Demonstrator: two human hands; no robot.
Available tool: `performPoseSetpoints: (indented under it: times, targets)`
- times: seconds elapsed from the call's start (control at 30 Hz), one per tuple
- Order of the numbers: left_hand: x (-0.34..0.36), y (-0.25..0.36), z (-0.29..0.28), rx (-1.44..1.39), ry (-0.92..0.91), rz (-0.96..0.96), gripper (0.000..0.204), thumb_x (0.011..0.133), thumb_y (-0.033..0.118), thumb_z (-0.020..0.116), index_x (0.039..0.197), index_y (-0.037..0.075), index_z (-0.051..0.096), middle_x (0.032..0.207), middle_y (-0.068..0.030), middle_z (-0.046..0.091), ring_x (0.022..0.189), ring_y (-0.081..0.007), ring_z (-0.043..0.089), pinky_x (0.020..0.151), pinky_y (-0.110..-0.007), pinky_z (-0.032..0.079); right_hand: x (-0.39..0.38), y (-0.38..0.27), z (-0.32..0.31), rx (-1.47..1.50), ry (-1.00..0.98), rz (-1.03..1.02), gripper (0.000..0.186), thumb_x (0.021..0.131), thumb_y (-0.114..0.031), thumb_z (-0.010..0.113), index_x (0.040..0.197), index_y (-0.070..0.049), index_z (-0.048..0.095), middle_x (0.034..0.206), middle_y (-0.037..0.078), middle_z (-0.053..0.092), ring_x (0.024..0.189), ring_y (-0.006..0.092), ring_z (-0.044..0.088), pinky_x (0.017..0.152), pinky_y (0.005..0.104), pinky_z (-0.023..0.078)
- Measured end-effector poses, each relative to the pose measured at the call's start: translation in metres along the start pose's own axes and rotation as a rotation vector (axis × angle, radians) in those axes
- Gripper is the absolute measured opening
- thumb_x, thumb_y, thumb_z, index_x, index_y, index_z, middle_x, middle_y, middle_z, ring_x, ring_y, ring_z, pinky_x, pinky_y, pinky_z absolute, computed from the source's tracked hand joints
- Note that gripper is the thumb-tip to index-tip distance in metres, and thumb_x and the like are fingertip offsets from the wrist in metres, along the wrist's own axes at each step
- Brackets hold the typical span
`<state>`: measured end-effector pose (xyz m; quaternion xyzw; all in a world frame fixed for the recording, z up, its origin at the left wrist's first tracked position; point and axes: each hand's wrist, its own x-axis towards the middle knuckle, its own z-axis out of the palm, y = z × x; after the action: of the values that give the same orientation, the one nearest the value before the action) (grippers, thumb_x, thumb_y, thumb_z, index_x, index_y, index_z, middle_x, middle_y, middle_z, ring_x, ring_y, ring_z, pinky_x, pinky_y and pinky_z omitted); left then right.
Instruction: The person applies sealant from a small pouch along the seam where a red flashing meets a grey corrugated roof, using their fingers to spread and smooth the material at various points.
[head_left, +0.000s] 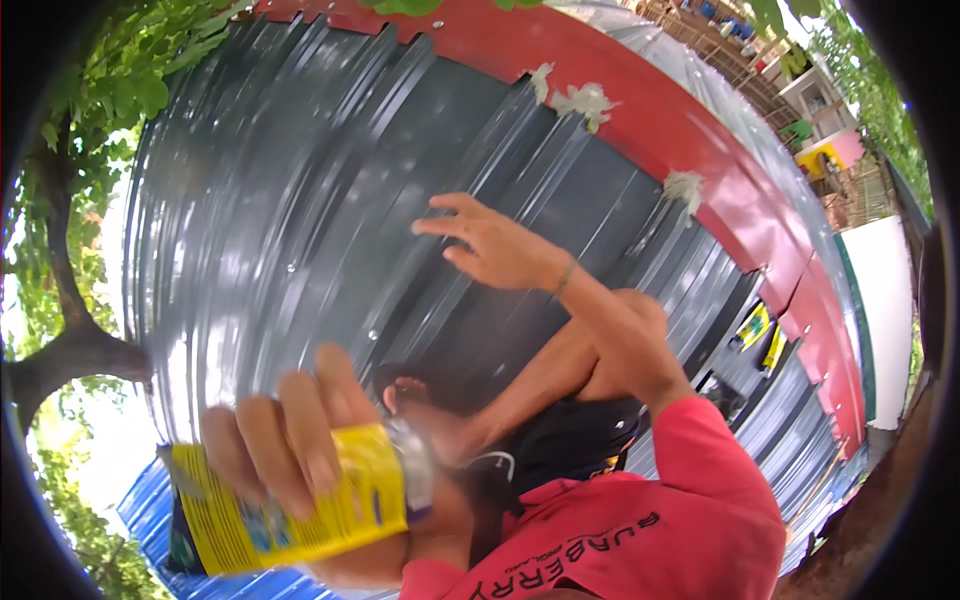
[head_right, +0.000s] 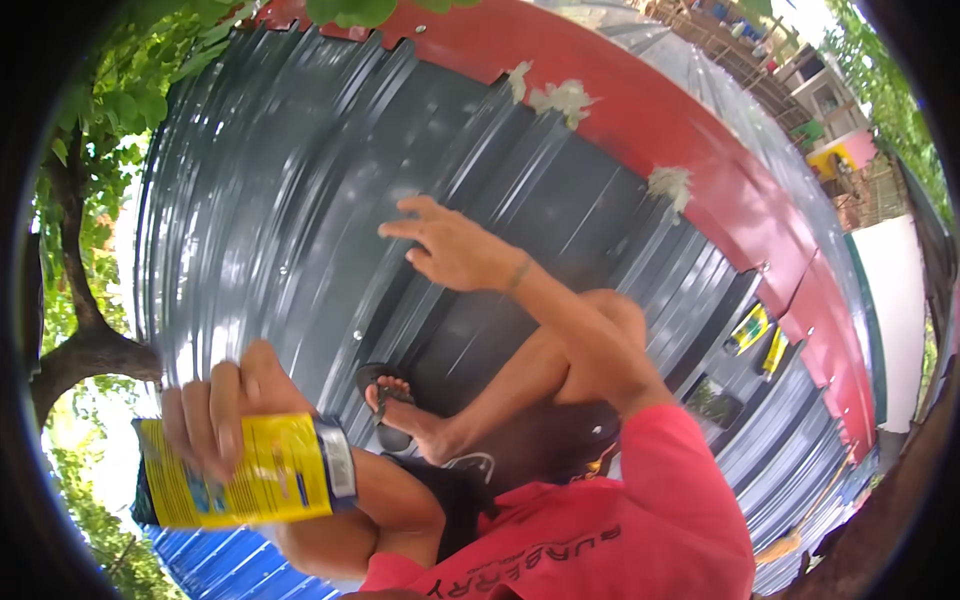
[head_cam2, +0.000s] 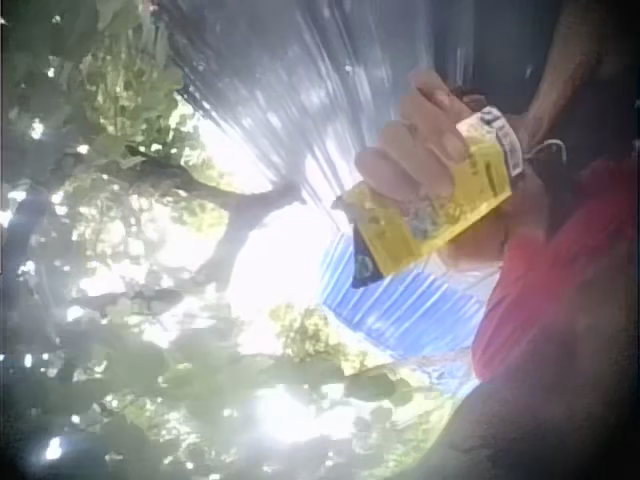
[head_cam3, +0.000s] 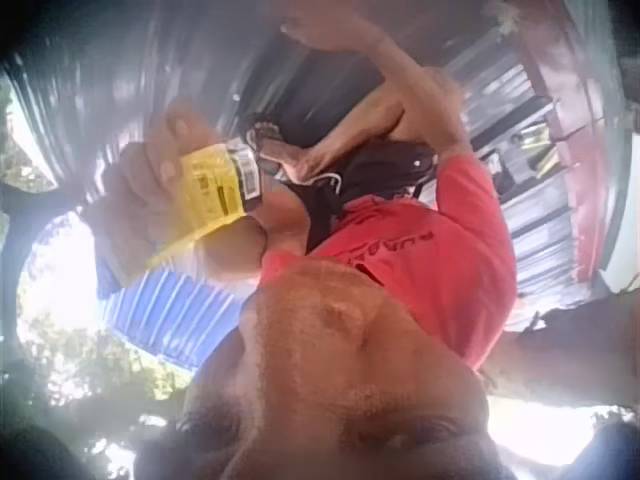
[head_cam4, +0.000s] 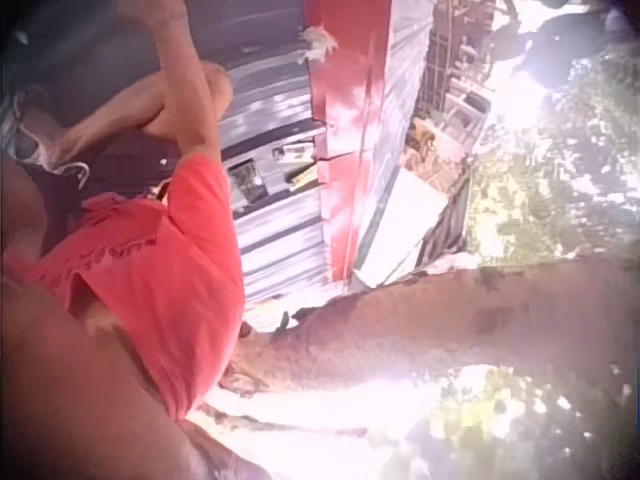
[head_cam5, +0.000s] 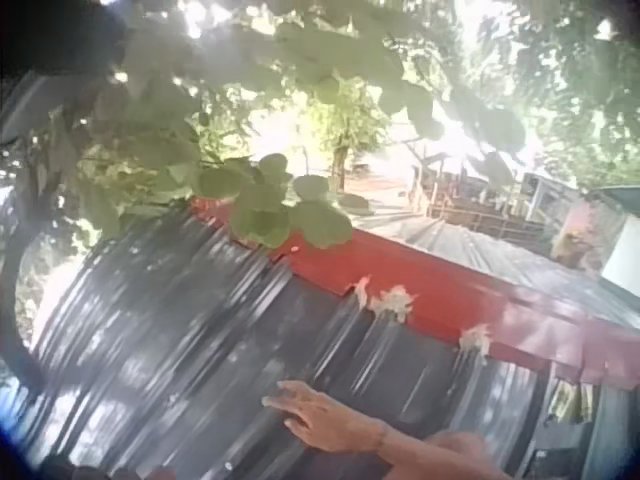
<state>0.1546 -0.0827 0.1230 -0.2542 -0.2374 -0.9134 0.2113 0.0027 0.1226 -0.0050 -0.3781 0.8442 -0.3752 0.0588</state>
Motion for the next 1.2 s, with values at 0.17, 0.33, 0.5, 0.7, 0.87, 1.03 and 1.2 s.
performPoseSetpoints:
  times: [0.17, 0.33, 0.5, 0.7, 0.87, 1.03, 1.2]
  targets:
    - [-0.002, -0.024, -0.082, 0.280, 0.109, 0.099, 0.020, 0.103, 0.033, 0.055, 0.097, 0.014, 0.051, 0.079, -0.0015, 0.047, 0.087, -0.0192, 0.053, 0.084, -0.035, 0.037, -0.004, 0.006, -0.016, 0.080, -0.052, 0.015, 0.050, 0.093, -0.009, 0.061, 0.143, -0.012, 0.056, 0.149, 0.023, 0.045, 0.131, 0.0355, 0.052, 0.107, 0.0458, 0.045]
    - [-0.014, -0.091, -0.120, 0.634, 0.743, 0.003, 0.029, 0.108, 0.037, 0.046, 0.114, 0.009, 0.051, 0.097, -0.0073, 0.055, 0.094, -0.0233, 0.055, 0.093, -0.039, 0.040, -0.005, 0.022, -0.059, 0.164, 0.148, 0.177, 0.051, 0.092, -0.006, 0.059, 0.143, -0.012, 0.056, 0.139, 0.018, 0.053, 0.122, 0.0289, 0.056, 0.100, 0.0382, 0.049]
    - [-0.027, -0.177, -0.183, 0.909, 0.799, -0.165, 0.047, 0.108, 0.036, 0.047, 0.138, 0.000, 0.046, 0.123, -0.0134, 0.056, 0.112, -0.0270, 0.057, 0.104, -0.037, 0.040, -0.012, 0.066, -0.091, -0.068, 0.432, 0.306, 0.053, 0.087, 0.002, 0.054, 0.137, -0.012, 0.062, 0.121, 0.014, 0.061, 0.109, 0.0250, 0.059, 0.095, 0.0340, 0.049]
    - [-0.054, -0.221, -0.243, 1.244, 0.742, -0.362, 0.049, 0.108, 0.040, 0.039, 0.133, -0.001, 0.049, 0.116, -0.0232, 0.064, 0.111, -0.0407, 0.059, 0.098, -0.046, 0.041, 0.027, 0.121, -0.147, -0.384, 0.438, 0.233, 0.058, 0.078, 0.005, 0.050, 0.130, -0.014, 0.067, 0.115, 0.014, 0.064, 0.114, 0.0279, 0.056, 0.100, 0.0365, 0.047]
    - [-0.050, -0.227, -0.234, 1.365, 0.644, -0.318, 0.044, 0.107, 0.037, 0.041, 0.124, -0.002, 0.053, 0.100, -0.0234, 0.068, 0.095, -0.0442, 0.061, 0.084, -0.050, 0.045, 0.053, 0.139, -0.171, -0.346, 0.336, 0.263, 0.053, 0.078, 0.001, 0.047, 0.124, -0.013, 0.071, 0.122, 0.010, 0.066, 0.125, 0.0304, 0.052, 0.110, 0.0421, 0.043]
    - [-0.054, -0.227, -0.243, 1.407, 0.675, -0.337, 0.044, 0.107, 0.036, 0.043, 0.124, -0.003, 0.053, 0.098, -0.0227, 0.068, 0.092, -0.0425, 0.062, 0.081, -0.050, 0.045, 0.083, 0.155, -0.183, -0.411, 0.239, 0.144, 0.050, 0.076, 0.002, 0.047, 0.116, -0.012, 0.074, 0.116, 0.007, 0.072, 0.120, 0.0284, 0.057, 0.108, 0.0402, 0.044]
    - [-0.057, -0.227, -0.244, 1.409, 0.604, -0.330, 0.041, 0.105, 0.031, 0.045, 0.125, -0.004, 0.052, 0.096, -0.0224, 0.068, 0.091, -0.0428, 0.061, 0.081, -0.050, 0.046, 0.088, 0.170, -0.191, -0.451, 0.230, 0.139, 0.046, 0.077, 0.001, 0.048, 0.112, -0.010, 0.075, 0.112, 0.007, 0.074, 0.113, 0.0287, 0.061, 0.104, 0.0408, 0.046]
